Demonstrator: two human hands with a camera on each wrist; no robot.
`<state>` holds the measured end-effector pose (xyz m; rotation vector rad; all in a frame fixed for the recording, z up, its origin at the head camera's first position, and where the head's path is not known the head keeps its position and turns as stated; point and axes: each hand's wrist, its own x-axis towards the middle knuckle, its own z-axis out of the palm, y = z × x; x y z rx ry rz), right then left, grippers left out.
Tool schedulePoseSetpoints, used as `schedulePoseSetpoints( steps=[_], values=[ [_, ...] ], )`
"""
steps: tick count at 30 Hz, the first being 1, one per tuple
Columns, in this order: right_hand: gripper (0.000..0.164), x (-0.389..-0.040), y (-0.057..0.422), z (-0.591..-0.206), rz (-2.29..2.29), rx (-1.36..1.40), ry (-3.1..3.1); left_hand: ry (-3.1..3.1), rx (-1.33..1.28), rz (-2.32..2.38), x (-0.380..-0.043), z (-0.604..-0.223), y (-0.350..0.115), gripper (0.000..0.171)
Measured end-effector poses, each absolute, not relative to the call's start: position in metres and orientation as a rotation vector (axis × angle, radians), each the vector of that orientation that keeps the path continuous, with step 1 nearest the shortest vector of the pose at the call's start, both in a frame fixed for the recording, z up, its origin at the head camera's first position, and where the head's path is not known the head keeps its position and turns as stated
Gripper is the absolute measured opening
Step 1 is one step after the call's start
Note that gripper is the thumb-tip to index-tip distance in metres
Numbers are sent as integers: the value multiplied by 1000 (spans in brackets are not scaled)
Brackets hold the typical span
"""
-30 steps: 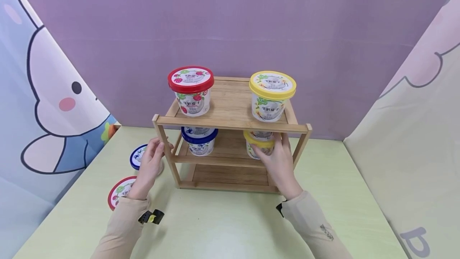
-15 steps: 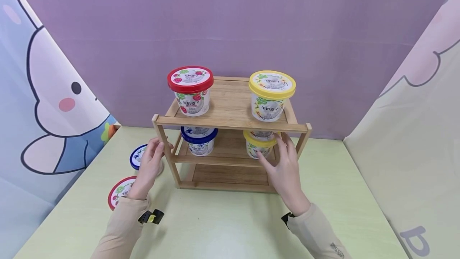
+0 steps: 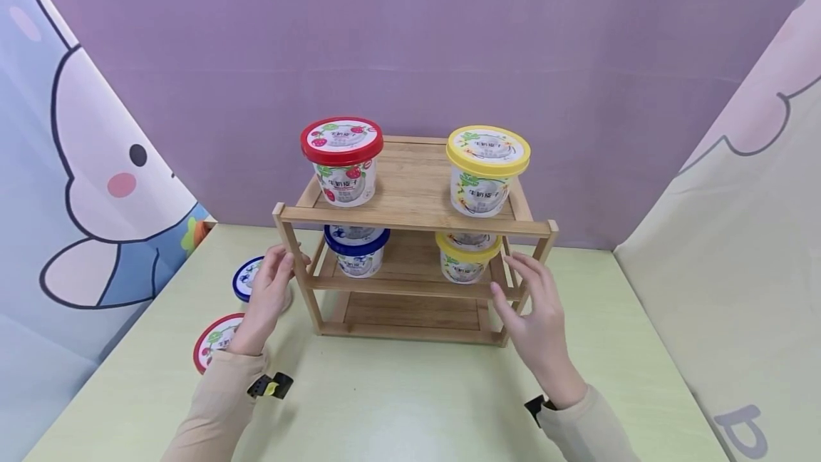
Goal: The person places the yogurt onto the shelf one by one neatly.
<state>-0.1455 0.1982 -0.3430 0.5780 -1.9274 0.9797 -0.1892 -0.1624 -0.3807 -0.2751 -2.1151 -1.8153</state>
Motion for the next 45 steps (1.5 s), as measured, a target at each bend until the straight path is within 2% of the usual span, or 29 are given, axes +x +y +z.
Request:
schedulePoseSetpoints(
  steps=[5,12,20,28,33,38,45],
  values=[
    [27,-142,212,-343,1082,566,-1878,-2072,-328,-1781,-189,-382,-162,35],
    [21,-139,228,-342,1495,541,-1749,-2144,-235,-1836,-189,-379,-162,32],
    [14,-144,240,-343,1686,221,-1784,-2148,-226,-1841,-188,-379,-162,32],
    [14,-154,245,-347,1900,131,-1709,-2139,-231,-1864,-189,-380,-162,34],
    [24,-175,265,-370,2067,255,-1673,-2143,-239,-1875,-189,-379,-163,35],
    [32,-231,323,-447,2235,434,-1634,-2142,-237,-1881,-189,-379,-163,34],
    [28,-230,317,-438,2543,551,-1453,-2137,-230,-1882,-189,-379,-162,34]
  ],
)
